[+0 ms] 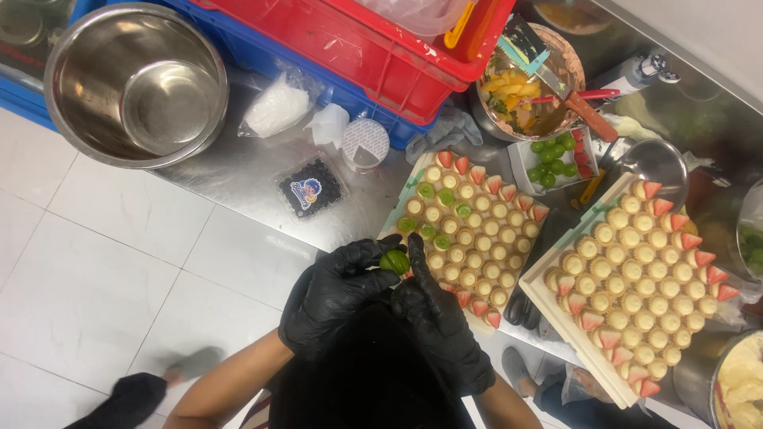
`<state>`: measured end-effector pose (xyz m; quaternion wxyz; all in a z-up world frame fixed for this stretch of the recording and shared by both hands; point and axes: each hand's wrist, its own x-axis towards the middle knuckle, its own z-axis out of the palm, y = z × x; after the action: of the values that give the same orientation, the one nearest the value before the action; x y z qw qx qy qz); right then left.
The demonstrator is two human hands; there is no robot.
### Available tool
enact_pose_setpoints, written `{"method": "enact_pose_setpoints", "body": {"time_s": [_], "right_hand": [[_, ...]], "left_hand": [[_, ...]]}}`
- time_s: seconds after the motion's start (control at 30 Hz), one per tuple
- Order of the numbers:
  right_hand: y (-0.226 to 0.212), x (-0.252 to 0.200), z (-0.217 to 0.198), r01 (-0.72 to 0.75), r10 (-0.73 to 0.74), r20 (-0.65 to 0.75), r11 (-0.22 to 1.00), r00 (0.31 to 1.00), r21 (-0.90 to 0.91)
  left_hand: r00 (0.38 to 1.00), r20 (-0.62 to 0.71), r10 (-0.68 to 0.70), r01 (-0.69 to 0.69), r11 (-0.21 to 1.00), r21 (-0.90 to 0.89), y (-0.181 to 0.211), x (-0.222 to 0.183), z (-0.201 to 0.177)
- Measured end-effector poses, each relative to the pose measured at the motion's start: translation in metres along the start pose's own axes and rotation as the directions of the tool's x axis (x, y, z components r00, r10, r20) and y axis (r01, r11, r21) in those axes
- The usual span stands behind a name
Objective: Cutting grapes and placing them on small tartlets.
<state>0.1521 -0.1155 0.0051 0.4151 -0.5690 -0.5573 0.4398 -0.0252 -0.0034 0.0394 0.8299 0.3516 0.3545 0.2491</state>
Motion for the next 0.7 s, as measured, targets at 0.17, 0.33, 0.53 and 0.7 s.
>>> {"method": "enact_pose_setpoints", "body": {"time_s": [0.17, 0.33, 0.53, 0.7], "right_hand": [[0.028, -0.02, 0.001, -0.154, 0.152, 0.043, 0.987, 0.987, 0.04], [0.007, -0.003, -0.002, 0.057, -0.063, -0.042, 0.989, 0.997, -0.138], [0.05, -0.026, -0.004, -0.442, 0.442, 0.003, 0.897, 0.897, 0.016], [0.018, -0.001, -0.004, -0.378, 0.38, -0.028, 0.924, 0.925, 0.061]], "left_hand": [[0.994, -0.103, 0.04, -0.057, 0.985, -0.162, -0.008, 0.008, -0.016], [0.991, 0.074, 0.116, -0.12, 0.991, 0.06, -0.046, 0.014, -0.003], [0.997, -0.027, -0.073, 0.066, 0.976, -0.207, -0.012, 0.014, -0.005], [0.997, 0.014, -0.075, 0.075, 0.995, -0.069, -0.026, 0.016, -0.001]]}}
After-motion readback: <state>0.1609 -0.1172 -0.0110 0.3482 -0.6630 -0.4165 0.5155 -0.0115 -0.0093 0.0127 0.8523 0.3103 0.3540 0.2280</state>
